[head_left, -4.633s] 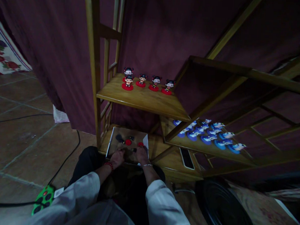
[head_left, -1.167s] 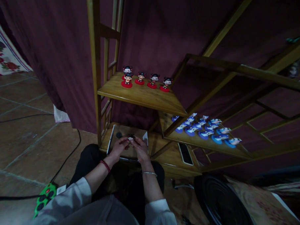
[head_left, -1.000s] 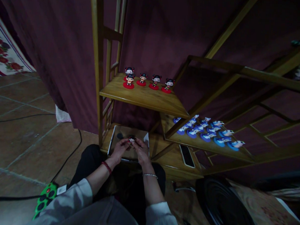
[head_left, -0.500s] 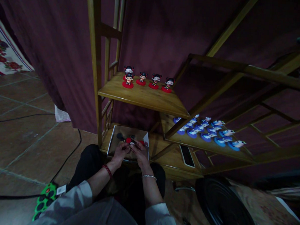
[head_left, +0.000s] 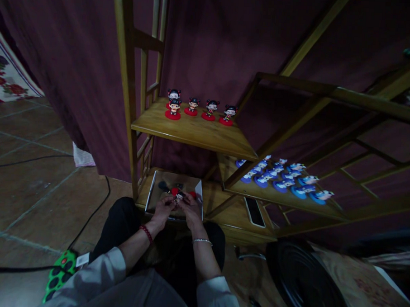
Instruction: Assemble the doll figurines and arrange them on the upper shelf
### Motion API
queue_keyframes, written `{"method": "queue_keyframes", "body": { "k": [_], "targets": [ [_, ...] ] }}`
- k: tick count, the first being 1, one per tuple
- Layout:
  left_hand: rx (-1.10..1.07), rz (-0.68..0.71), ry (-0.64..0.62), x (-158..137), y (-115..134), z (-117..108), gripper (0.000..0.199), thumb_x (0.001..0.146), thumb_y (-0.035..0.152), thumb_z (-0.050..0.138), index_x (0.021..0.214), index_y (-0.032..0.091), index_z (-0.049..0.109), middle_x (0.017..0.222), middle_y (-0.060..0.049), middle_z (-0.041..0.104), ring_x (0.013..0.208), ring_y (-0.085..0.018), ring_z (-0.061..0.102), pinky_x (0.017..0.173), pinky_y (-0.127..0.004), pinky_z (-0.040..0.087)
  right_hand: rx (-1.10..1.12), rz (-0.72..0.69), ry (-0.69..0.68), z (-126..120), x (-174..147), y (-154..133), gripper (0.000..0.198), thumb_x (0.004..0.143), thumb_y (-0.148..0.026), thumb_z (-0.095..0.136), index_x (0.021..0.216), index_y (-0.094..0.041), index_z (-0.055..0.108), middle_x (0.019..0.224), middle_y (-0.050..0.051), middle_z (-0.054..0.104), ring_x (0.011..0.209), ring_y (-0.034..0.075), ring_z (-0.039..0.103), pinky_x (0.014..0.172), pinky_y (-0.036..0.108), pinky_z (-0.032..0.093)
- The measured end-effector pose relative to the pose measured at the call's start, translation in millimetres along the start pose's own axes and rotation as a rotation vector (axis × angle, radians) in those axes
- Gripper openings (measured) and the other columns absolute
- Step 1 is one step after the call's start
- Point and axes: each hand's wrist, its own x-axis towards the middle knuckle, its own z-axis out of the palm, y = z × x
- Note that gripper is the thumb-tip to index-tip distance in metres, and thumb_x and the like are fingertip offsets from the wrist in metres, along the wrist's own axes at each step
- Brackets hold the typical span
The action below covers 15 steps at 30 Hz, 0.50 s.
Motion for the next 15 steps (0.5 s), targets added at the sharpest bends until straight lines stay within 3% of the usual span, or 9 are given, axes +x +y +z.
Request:
{"method": "queue_keyframes", "body": {
  "k": [6, 11, 15],
  "targets": [
    [0.017, -0.032, 0.006, -2, -1, -2, 0.014, 0.057, 0.012, 0.071, 0.07, 0.013, 0.064, 0.062, -0.001, 0.064, 0.059, -0.013, 0.061, 0.067, -0.03, 0.051, -0.04, -0.01, 0.004, -2, 1, 11, 0.049, 0.051, -0.031, 0.077, 0.096, -0.02, 0.063, 0.088, 0.004, 0.07, 0.085, 0.021, 0.063, 0.074, 0.033, 0.05],
    [0.046, -0.071, 0.043, 4, -10, -5, 0.014, 0.058, 0.01, 0.071, 0.068, 0.013, 0.062, 0.057, 0.0, 0.062, 0.052, -0.012, 0.059, 0.06, -0.027, 0.05, -0.053, 0.025, 0.053, -6, 4, 25, 0.058, 0.05, -0.032, 0.078, 0.105, -0.021, 0.062, 0.088, 0.004, 0.069, 0.084, 0.022, 0.063, 0.074, 0.035, 0.05],
    [0.057, -0.091, 0.065, 9, -17, -8, 0.015, 0.059, 0.011, 0.072, 0.068, 0.013, 0.06, 0.057, 0.0, 0.063, 0.051, -0.012, 0.059, 0.058, -0.027, 0.05, -0.001, 0.051, -0.001, -9, 5, 30, 0.061, 0.05, -0.033, 0.078, 0.108, -0.022, 0.061, 0.091, 0.004, 0.069, 0.083, 0.021, 0.064, 0.075, 0.036, 0.05]
  ]
}}
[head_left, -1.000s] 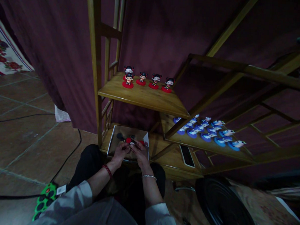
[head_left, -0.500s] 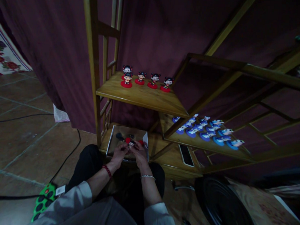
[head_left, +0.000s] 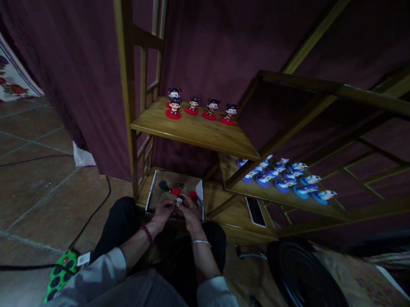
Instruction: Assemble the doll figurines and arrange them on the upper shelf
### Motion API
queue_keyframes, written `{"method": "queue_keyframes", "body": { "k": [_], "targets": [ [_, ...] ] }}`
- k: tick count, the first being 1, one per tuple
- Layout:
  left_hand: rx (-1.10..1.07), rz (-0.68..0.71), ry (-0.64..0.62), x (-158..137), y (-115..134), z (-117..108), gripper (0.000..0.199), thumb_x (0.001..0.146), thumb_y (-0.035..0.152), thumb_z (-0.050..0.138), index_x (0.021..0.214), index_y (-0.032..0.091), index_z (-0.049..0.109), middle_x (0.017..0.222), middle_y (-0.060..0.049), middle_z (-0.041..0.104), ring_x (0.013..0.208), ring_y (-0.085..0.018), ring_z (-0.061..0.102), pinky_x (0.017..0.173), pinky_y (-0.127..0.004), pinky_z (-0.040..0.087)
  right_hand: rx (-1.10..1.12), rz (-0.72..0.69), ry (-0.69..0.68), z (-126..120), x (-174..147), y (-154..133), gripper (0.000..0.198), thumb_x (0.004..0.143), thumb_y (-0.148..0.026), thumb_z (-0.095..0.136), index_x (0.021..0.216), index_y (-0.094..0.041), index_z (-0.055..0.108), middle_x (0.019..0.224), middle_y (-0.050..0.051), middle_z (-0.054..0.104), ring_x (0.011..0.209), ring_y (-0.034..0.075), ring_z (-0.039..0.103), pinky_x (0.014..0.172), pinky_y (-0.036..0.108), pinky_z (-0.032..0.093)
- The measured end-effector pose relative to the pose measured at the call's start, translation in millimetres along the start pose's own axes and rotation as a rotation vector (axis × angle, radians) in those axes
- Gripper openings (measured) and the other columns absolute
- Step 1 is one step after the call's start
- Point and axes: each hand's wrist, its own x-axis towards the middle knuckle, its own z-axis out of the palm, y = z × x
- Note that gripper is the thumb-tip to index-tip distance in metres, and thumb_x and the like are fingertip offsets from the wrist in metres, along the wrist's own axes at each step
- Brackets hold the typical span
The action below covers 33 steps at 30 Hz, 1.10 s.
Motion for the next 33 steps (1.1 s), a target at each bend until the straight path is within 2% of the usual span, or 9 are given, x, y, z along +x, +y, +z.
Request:
{"method": "queue_keyframes", "body": {
  "k": [12, 16, 26, 33],
  "targets": [
    [-0.008, 0.005, -0.036, -13, 17, -4, 0.009, 0.065, 0.011, 0.067, 0.071, 0.014, 0.06, 0.064, -0.002, 0.065, 0.057, -0.012, 0.061, 0.06, -0.026, 0.049, 0.135, 0.066, -0.075, 1, -3, -9, 0.061, 0.051, -0.035, 0.078, 0.108, -0.021, 0.063, 0.09, 0.004, 0.071, 0.078, 0.018, 0.064, 0.072, 0.031, 0.05],
    [-0.011, 0.02, -0.04, -16, 19, -3, 0.01, 0.064, 0.014, 0.068, 0.071, 0.013, 0.061, 0.065, -0.003, 0.065, 0.058, -0.012, 0.06, 0.06, -0.026, 0.048, 0.128, 0.053, -0.08, 1, -5, -14, 0.056, 0.052, -0.035, 0.077, 0.106, -0.021, 0.065, 0.09, 0.005, 0.071, 0.076, 0.017, 0.063, 0.07, 0.029, 0.049],
    [-0.016, 0.036, -0.02, -13, 17, -3, 0.013, 0.06, 0.016, 0.07, 0.069, 0.013, 0.061, 0.062, -0.001, 0.063, 0.056, -0.011, 0.058, 0.057, -0.024, 0.046, 0.14, 0.034, -0.114, -2, -4, -13, 0.059, 0.053, -0.036, 0.077, 0.108, -0.022, 0.064, 0.097, 0.005, 0.07, 0.078, 0.016, 0.063, 0.069, 0.028, 0.048],
    [-0.021, 0.032, -0.02, -16, 19, -3, 0.015, 0.06, 0.018, 0.071, 0.069, 0.013, 0.061, 0.061, 0.0, 0.063, 0.055, -0.011, 0.058, 0.057, -0.025, 0.047, 0.115, 0.03, -0.118, 3, -11, -25, 0.06, 0.053, -0.036, 0.078, 0.11, -0.023, 0.064, 0.096, 0.004, 0.069, 0.081, 0.016, 0.062, 0.071, 0.027, 0.047]
  ]
}}
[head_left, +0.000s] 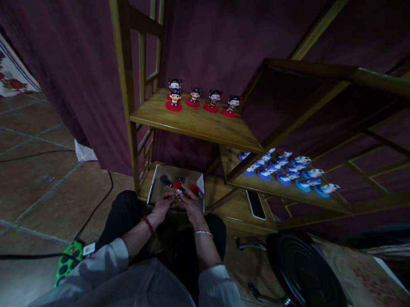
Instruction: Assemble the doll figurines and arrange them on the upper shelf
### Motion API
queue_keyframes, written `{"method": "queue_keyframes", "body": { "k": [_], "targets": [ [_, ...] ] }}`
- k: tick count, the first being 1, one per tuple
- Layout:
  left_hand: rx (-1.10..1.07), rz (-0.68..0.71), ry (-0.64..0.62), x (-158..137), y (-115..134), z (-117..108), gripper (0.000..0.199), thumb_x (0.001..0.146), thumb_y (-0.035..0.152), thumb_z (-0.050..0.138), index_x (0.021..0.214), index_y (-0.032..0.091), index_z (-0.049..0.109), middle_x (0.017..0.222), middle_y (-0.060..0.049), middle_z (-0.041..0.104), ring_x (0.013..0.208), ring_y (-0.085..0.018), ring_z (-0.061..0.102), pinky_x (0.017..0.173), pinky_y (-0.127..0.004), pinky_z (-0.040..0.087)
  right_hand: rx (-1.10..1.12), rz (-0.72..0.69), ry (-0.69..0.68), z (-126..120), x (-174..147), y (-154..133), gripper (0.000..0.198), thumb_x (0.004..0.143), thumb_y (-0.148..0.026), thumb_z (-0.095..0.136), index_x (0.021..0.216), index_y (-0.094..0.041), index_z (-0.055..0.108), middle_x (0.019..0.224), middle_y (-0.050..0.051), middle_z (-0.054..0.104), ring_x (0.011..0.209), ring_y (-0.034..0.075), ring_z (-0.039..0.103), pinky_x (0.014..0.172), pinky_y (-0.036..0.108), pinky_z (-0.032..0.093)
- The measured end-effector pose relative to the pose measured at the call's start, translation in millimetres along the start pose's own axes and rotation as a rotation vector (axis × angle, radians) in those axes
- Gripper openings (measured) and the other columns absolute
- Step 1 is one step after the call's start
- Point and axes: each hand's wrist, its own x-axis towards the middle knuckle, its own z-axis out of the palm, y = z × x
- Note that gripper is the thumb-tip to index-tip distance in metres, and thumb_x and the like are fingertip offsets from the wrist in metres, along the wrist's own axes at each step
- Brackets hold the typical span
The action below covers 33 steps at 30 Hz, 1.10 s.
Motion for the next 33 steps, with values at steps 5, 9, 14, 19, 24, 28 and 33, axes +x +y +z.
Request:
{"method": "queue_keyframes", "body": {
  "k": [5, 9, 14, 19, 24, 28, 33],
  "targets": [
    [0.005, -0.001, 0.011, 0, 0, 1, 0.015, 0.059, 0.018, 0.072, 0.068, 0.014, 0.06, 0.06, 0.0, 0.062, 0.054, -0.01, 0.058, 0.056, -0.024, 0.045, 0.008, -0.017, -0.004, 3, -2, -4, 0.059, 0.053, -0.034, 0.078, 0.109, -0.023, 0.064, 0.088, 0.002, 0.069, 0.075, 0.014, 0.061, 0.068, 0.026, 0.046],
    [0.005, -0.005, 0.008, 0, 0, 1, 0.014, 0.06, 0.018, 0.072, 0.067, 0.014, 0.06, 0.059, 0.0, 0.062, 0.055, -0.011, 0.057, 0.055, -0.024, 0.045, -0.017, -0.027, 0.002, 3, -2, -5, 0.058, 0.054, -0.034, 0.077, 0.109, -0.023, 0.065, 0.085, 0.002, 0.07, 0.072, 0.014, 0.06, 0.065, 0.026, 0.046],
    [-0.008, -0.012, -0.001, -1, 1, 1, 0.012, 0.061, 0.014, 0.07, 0.066, 0.013, 0.059, 0.058, 0.001, 0.061, 0.053, -0.01, 0.057, 0.055, -0.024, 0.045, -0.043, -0.049, 0.001, 2, -1, -1, 0.059, 0.055, -0.035, 0.076, 0.111, -0.022, 0.063, 0.086, 0.003, 0.07, 0.074, 0.015, 0.06, 0.066, 0.026, 0.047],
    [-0.015, -0.024, -0.019, -3, 3, 2, 0.01, 0.061, 0.014, 0.069, 0.065, 0.013, 0.059, 0.059, -0.001, 0.063, 0.054, -0.011, 0.059, 0.056, -0.024, 0.046, -0.009, -0.042, 0.003, 0, 2, 6, 0.06, 0.054, -0.034, 0.078, 0.111, -0.023, 0.064, 0.09, 0.003, 0.07, 0.079, 0.016, 0.061, 0.07, 0.027, 0.048],
    [-0.003, -0.032, -0.01, -3, 3, 1, 0.015, 0.061, 0.02, 0.072, 0.068, 0.013, 0.062, 0.063, -0.003, 0.064, 0.055, -0.013, 0.059, 0.056, -0.025, 0.046, 0.009, -0.041, -0.02, -2, 2, 8, 0.06, 0.054, -0.035, 0.078, 0.111, -0.024, 0.063, 0.093, 0.003, 0.07, 0.084, 0.018, 0.062, 0.079, 0.031, 0.047],
    [0.019, -0.042, -0.016, -3, 1, 0, 0.02, 0.06, 0.026, 0.074, 0.071, 0.012, 0.063, 0.064, -0.004, 0.065, 0.054, -0.013, 0.059, 0.056, -0.025, 0.046, -0.027, -0.036, -0.021, -2, 2, 8, 0.062, 0.053, -0.038, 0.078, 0.111, -0.023, 0.063, 0.093, 0.003, 0.07, 0.084, 0.019, 0.063, 0.077, 0.031, 0.048],
    [0.045, -0.045, -0.001, -1, 0, -1, 0.022, 0.06, 0.029, 0.074, 0.068, 0.013, 0.062, 0.061, -0.003, 0.063, 0.053, -0.011, 0.057, 0.054, -0.023, 0.044, -0.056, -0.033, 0.015, -2, 3, 11, 0.062, 0.054, -0.04, 0.077, 0.112, -0.023, 0.063, 0.091, 0.003, 0.07, 0.08, 0.018, 0.062, 0.071, 0.028, 0.047]
  ]
}}
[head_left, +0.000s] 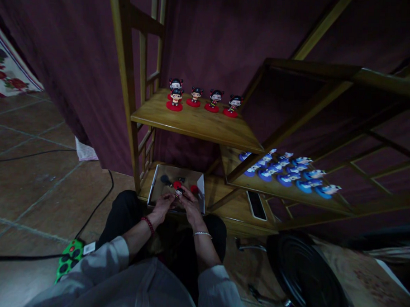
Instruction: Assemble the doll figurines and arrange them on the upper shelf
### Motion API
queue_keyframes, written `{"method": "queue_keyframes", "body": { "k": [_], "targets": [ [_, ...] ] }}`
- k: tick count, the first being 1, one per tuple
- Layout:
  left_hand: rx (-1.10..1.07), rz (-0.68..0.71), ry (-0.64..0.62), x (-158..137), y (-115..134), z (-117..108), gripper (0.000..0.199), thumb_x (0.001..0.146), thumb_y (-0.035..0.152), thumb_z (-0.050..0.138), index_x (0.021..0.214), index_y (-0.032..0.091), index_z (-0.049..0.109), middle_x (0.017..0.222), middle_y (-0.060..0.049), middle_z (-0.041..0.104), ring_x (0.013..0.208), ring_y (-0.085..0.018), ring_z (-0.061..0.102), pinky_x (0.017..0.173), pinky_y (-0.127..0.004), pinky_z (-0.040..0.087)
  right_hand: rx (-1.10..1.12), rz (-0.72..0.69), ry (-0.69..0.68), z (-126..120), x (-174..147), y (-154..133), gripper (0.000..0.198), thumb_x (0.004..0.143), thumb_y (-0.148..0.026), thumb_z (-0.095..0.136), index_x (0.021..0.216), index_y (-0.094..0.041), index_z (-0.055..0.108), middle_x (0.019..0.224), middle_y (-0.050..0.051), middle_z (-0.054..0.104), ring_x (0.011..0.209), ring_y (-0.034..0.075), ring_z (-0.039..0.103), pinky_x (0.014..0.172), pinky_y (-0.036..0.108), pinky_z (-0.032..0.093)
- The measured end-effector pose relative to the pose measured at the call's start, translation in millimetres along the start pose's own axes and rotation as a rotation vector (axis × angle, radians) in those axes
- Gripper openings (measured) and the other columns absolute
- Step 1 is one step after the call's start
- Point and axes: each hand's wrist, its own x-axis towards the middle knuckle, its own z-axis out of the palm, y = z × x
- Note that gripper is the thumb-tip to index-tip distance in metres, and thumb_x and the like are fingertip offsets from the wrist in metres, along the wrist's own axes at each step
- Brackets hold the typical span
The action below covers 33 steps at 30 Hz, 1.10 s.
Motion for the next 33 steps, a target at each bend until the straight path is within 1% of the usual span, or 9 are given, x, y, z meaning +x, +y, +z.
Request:
{"method": "queue_keyframes", "body": {
  "k": [7, 13, 18, 24, 29, 33],
  "targets": [
    [0.021, 0.002, 0.028, 2, -1, 0, 0.019, 0.057, 0.024, 0.075, 0.066, 0.013, 0.062, 0.058, 0.0, 0.06, 0.052, -0.009, 0.053, 0.051, -0.021, 0.041, -0.028, 0.011, 0.012, 0, 1, 3, 0.062, 0.056, -0.039, 0.076, 0.114, -0.022, 0.061, 0.088, 0.001, 0.07, 0.077, 0.016, 0.061, 0.07, 0.027, 0.047],
    [0.036, -0.005, 0.054, 5, -3, 2, 0.019, 0.055, 0.021, 0.075, 0.067, 0.014, 0.062, 0.058, 0.0, 0.06, 0.052, -0.01, 0.055, 0.051, -0.021, 0.043, -0.025, -0.002, 0.023, 4, -1, -1, 0.059, 0.057, -0.037, 0.076, 0.112, -0.023, 0.062, 0.095, 0.003, 0.069, 0.083, 0.017, 0.062, 0.076, 0.028, 0.048],
    [0.046, 0.014, 0.081, 9, -6, 4, 0.016, 0.058, 0.02, 0.071, 0.067, 0.014, 0.061, 0.058, 0.002, 0.058, 0.051, -0.008, 0.053, 0.05, -0.02, 0.042, -0.049, -0.011, 0.08, 4, 1, 2, 0.06, 0.053, -0.038, 0.078, 0.109, -0.022, 0.064, 0.096, 0.005, 0.07, 0.089, 0.02, 0.063, 0.079, 0.032, 0.049],
    [0.059, 0.022, 0.066, 6, -1, 2, 0.014, 0.059, 0.018, 0.069, 0.069, 0.014, 0.06, 0.06, 0.002, 0.058, 0.053, -0.009, 0.054, 0.051, -0.021, 0.043, -0.016, -0.019, 0.046, 2, 7, 8, 0.055, 0.053, -0.037, 0.078, 0.104, -0.02, 0.067, 0.096, 0.005, 0.07, 0.091, 0.021, 0.063, 0.083, 0.034, 0.048],
    [0.068, 0.021, 0.078, 5, 1, 2, 0.008, 0.062, 0.015, 0.065, 0.067, 0.013, 0.06, 0.058, 0.002, 0.058, 0.052, -0.009, 0.053, 0.051, -0.021, 0.043, -0.009, 0.017, 0.06, 2, 10, 11, 0.052, 0.054, -0.035, 0.078, 0.103, -0.021, 0.067, 0.097, 0.004, 0.07, 0.09, 0.02, 0.063, 0.081, 0.032, 0.049],
    [0.086, 0.02, 0.094, 6, 1, 2, 0.003, 0.065, 0.012, 0.062, 0.067, 0.013, 0.059, 0.058, 0.002, 0.057, 0.051, -0.008, 0.052, 0.052, -0.021, 0.043, -0.023, 0.01, 0.064, 2, 11, 11, 0.052, 0.055, -0.035, 0.077, 0.103, -0.021, 0.066, 0.096, 0.004, 0.07, 0.088, 0.019, 0.063, 0.079, 0.03, 0.049]
  ]
}}
